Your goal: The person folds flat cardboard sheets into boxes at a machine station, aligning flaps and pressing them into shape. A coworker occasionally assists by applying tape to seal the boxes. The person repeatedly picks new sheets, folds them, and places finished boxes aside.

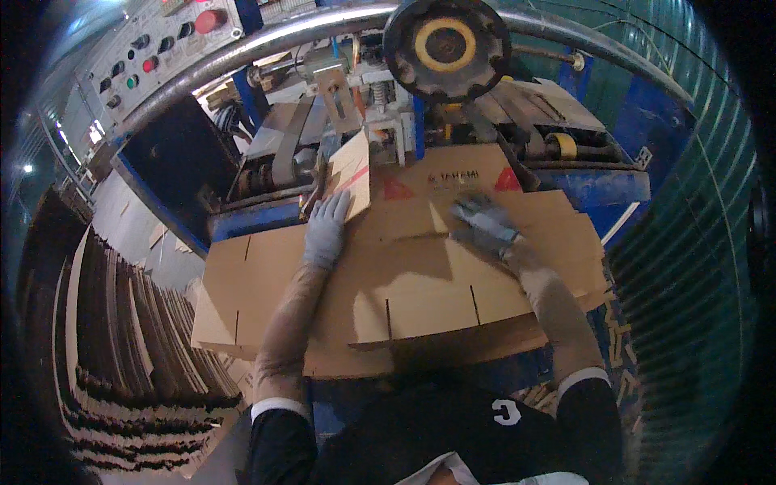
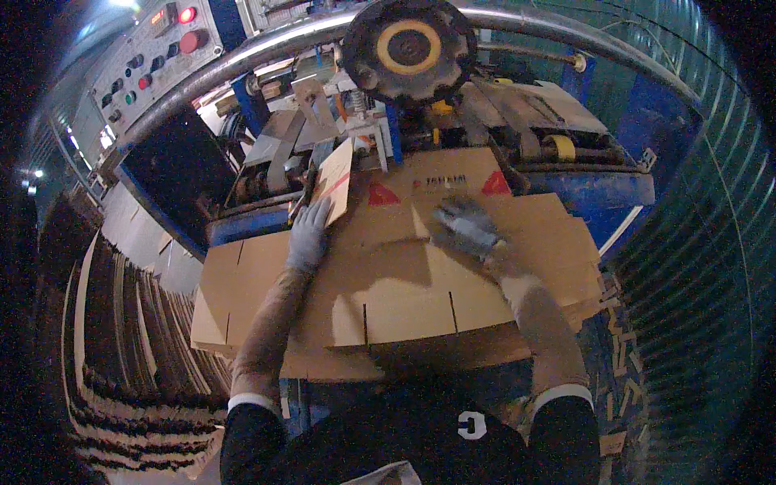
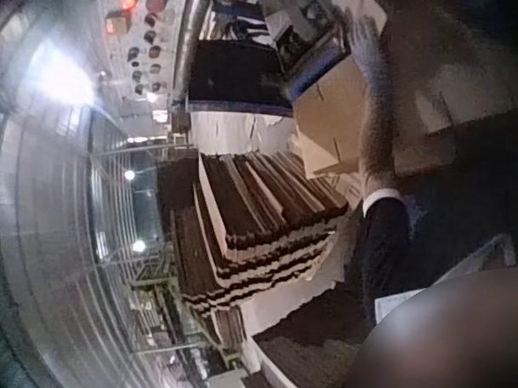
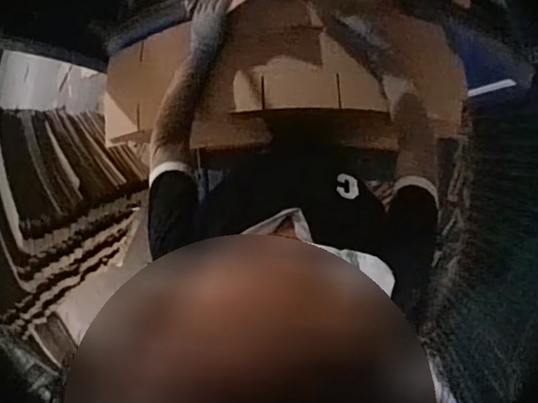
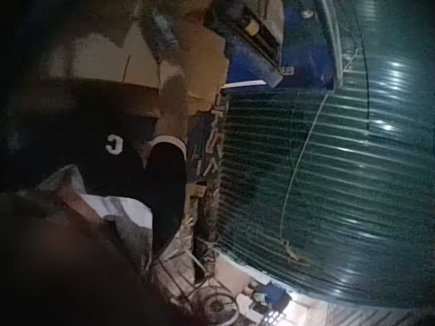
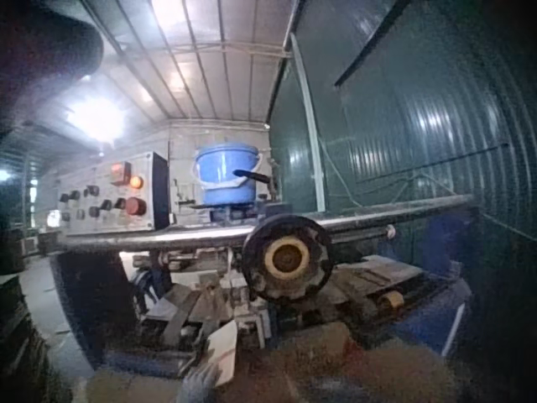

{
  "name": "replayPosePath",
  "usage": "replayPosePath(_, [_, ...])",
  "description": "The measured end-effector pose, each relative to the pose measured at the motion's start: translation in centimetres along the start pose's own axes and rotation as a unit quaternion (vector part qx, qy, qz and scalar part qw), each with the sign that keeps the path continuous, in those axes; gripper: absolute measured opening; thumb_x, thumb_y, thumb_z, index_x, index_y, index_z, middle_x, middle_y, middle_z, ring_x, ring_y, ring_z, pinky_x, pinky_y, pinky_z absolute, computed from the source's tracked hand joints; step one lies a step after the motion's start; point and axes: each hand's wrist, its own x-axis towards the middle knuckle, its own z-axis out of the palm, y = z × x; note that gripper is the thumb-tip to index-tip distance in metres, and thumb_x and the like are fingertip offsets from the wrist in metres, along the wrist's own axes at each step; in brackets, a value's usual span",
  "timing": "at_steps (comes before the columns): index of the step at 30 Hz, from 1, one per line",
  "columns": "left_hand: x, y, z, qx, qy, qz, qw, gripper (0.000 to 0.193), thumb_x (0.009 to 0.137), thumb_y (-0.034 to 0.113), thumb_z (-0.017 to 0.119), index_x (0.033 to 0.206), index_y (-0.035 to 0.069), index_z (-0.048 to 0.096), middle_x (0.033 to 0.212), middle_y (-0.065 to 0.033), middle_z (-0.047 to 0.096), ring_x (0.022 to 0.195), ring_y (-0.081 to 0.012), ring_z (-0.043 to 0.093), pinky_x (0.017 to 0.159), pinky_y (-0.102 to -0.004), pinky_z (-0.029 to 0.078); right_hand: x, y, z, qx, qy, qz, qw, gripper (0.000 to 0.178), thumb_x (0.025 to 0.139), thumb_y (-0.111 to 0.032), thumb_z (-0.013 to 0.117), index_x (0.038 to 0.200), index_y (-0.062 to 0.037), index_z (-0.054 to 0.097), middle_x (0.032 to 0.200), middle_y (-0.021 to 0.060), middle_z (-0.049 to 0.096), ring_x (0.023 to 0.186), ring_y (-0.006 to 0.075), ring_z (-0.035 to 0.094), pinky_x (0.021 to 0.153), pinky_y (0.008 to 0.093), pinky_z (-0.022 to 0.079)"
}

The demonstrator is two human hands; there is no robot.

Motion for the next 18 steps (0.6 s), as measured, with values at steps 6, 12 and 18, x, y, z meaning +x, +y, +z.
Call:
replayPosePath(6, [2.4,2.2,-0.1,-0.001,0.064,-0.168,0.984,0.07,0.079,0.011,0.064,0.14,-0.004,0.033,0.137,-0.0218,0.044,0.128,-0.0394,0.04,0.107,-0.0492,0.03,2.9,-3.2,-0.2,-0.366,0.018,0.06,0.928,0.058,0.089,-0.052,0.048,0.128,-0.0101,0.051,0.141,0.0163,0.043,0.128,0.0357,0.042,0.105,0.049,0.035])
replayPosePath(12, [-12.2,-1.3,-10.3,0.008,0.183,-0.438,0.88,0.067,0.082,0.044,0.063,0.124,-0.007,0.048,0.111,-0.0242,0.056,0.1,-0.0392,0.054,0.086,-0.049,0.043,-13.3,-5.3,-4.5,-0.256,0.186,0.23,0.92,0.071,0.086,-0.047,0.061,0.136,-0.0005,0.041,0.14,0.0248,0.042,0.129,0.0386,0.041,0.107,0.0413,0.034])
replayPosePath(18, [-26.3,-7.9,-11.5,0.174,-0.032,-0.578,0.796,0.077,0.084,0.065,0.054,0.109,-0.008,0.058,0.097,-0.028,0.061,0.085,-0.0408,0.061,0.069,-0.0508,0.052,-24.3,-2.6,-4.3,-0.447,0.432,0.359,0.696,0.082,0.088,-0.055,0.055,0.129,0.0137,0.043,0.135,0.0361,0.041,0.126,0.0503,0.039,0.104,0.053,0.036])
